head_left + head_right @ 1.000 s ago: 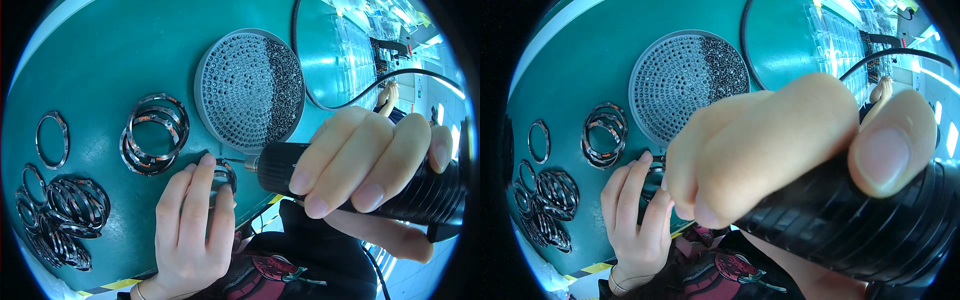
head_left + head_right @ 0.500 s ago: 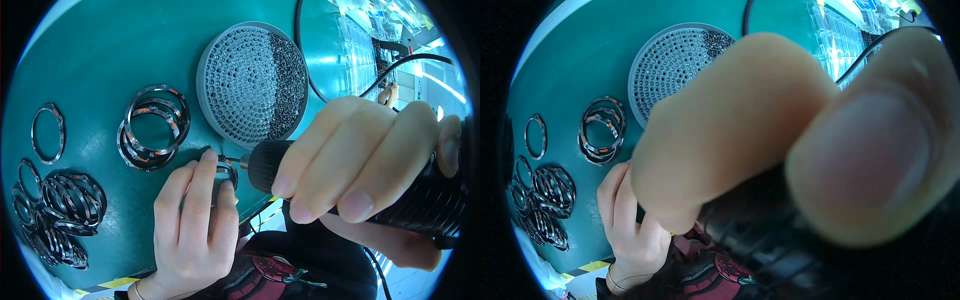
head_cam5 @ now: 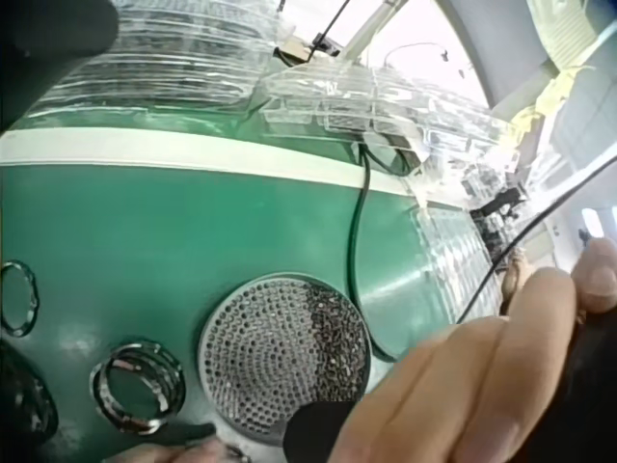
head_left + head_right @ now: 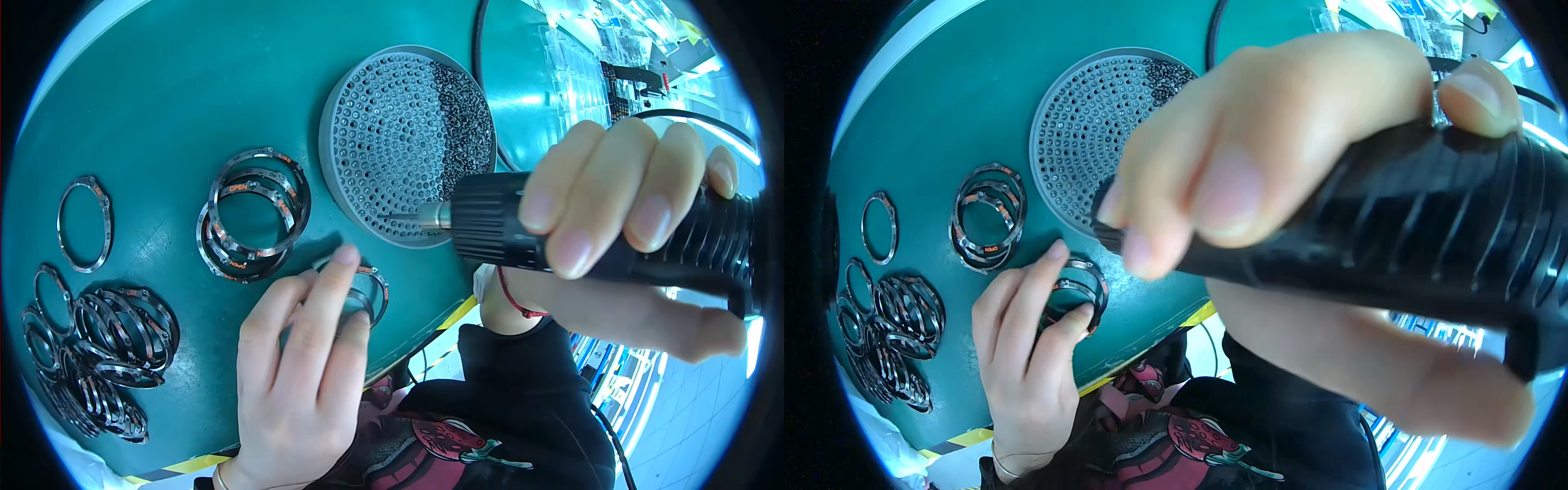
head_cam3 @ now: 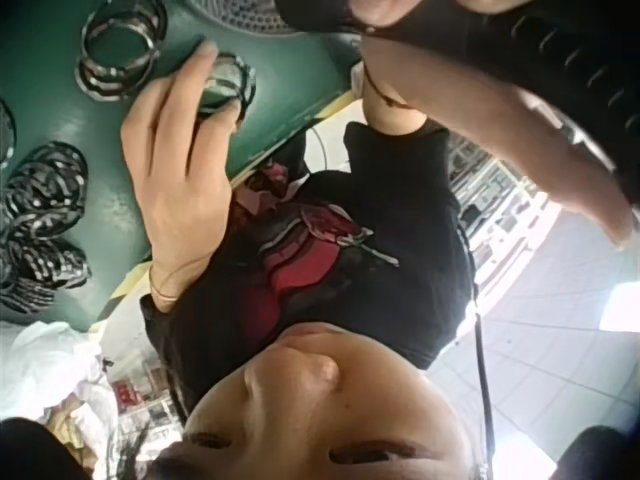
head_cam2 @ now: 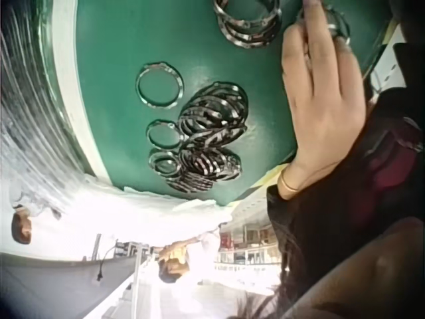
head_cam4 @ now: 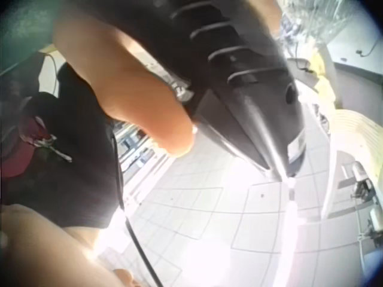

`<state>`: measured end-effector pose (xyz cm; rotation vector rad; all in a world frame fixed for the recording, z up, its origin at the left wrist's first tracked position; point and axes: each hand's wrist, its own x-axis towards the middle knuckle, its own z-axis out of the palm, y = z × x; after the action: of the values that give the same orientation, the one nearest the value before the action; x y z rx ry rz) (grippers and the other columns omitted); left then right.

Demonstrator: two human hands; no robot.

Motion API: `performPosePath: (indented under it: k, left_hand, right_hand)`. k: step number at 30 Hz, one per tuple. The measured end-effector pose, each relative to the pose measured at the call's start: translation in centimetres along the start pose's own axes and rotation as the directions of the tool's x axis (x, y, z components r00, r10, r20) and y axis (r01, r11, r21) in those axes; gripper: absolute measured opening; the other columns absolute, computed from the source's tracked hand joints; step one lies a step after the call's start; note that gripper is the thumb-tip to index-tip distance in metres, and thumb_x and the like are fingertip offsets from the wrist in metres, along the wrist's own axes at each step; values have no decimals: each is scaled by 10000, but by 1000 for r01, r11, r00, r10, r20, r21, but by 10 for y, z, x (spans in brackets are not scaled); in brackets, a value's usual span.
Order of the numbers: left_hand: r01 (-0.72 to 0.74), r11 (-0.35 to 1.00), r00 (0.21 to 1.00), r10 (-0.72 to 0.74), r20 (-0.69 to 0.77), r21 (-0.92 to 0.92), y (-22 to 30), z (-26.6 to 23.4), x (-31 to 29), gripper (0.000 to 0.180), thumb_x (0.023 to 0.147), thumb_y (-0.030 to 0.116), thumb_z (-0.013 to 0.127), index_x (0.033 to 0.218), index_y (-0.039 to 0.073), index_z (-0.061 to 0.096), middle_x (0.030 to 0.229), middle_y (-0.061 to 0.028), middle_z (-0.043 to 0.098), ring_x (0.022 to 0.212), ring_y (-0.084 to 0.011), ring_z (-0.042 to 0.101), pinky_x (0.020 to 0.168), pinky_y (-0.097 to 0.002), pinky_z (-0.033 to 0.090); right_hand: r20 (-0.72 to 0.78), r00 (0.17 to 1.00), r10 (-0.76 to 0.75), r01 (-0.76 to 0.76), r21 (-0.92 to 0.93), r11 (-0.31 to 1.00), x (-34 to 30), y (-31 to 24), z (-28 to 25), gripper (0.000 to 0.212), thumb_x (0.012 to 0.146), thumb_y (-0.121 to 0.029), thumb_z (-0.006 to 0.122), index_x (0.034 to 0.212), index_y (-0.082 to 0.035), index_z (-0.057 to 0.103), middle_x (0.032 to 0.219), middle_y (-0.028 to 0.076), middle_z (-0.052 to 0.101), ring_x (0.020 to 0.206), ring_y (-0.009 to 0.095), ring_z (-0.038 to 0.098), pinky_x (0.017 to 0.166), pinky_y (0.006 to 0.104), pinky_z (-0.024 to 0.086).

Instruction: Fastening screws into metal rings using an electric screwdriver at an assembly station.

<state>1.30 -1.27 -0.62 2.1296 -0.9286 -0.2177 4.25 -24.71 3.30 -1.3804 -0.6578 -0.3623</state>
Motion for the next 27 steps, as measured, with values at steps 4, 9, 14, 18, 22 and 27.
performPosePath:
  k: [4, 9, 14, 18, 22, 27]
  left_hand:
    - [94, 996, 995, -94, -19, -1, 5, -2, -1, 166, 775, 68, 695, 918, 12, 633, 1281, -194, 572, 1078, -368, 546, 900, -455, 460]
    - [52, 998, 998, -50, -46, 43, 3, 3, -2, 258, 764, 129, 741, 946, 8, 603, 1265, -206, 568, 1057, -380, 540, 880, -468, 453]
    - [5, 999, 993, 2, -122, 53, -2, 12, -2, 241, 776, 104, 733, 921, -19, 584, 1217, -221, 580, 1009, -358, 548, 811, -420, 481]
    - [-17, 997, 990, 28, -136, 79, -1, 13, -2, 263, 770, 84, 736, 918, -51, 566, 1183, -244, 587, 987, -342, 553, 769, -380, 504]
    - [-21, 997, 990, 31, -134, 75, 0, 12, 0, 268, 765, 84, 741, 919, -50, 567, 1187, -243, 585, 988, -343, 551, 768, -381, 502]
    - [-26, 997, 989, 37, -146, 77, 0, 13, 0, 261, 766, 78, 734, 922, -50, 568, 1186, -246, 584, 985, -343, 551, 770, -385, 502]
  right_hand:
    - [126, 992, 13, -9, -34, 999, 4, 5, 2, 831, 833, -660, 612, 1227, 36, 390, 969, 128, 544, 649, 229, 580, 522, 357, 484]
    - [125, 992, -8, 13, -37, 999, 3, 8, 2, 841, 830, -655, 622, 1243, 35, 379, 976, 134, 540, 640, 233, 576, 511, 361, 481]
    - [115, 993, -37, 40, -22, 999, 3, 5, 2, 837, 834, -634, 635, 1250, 41, 367, 980, 141, 537, 640, 239, 577, 513, 365, 482]
    - [162, 987, 1, 7, -45, 999, 3, 4, 2, 835, 830, -608, 660, 1258, 48, 371, 979, 142, 536, 646, 243, 580, 520, 369, 487]
    - [142, 990, 4, 6, -68, 998, 3, 1, 4, 819, 832, -594, 667, 1250, 51, 385, 973, 136, 533, 647, 237, 581, 520, 368, 487]
    - [43, 999, -7, 11, -84, 996, 0, -9, 8, 756, 840, -569, 664, 1199, 46, 409, 939, 118, 523, 638, 217, 578, 517, 358, 483]
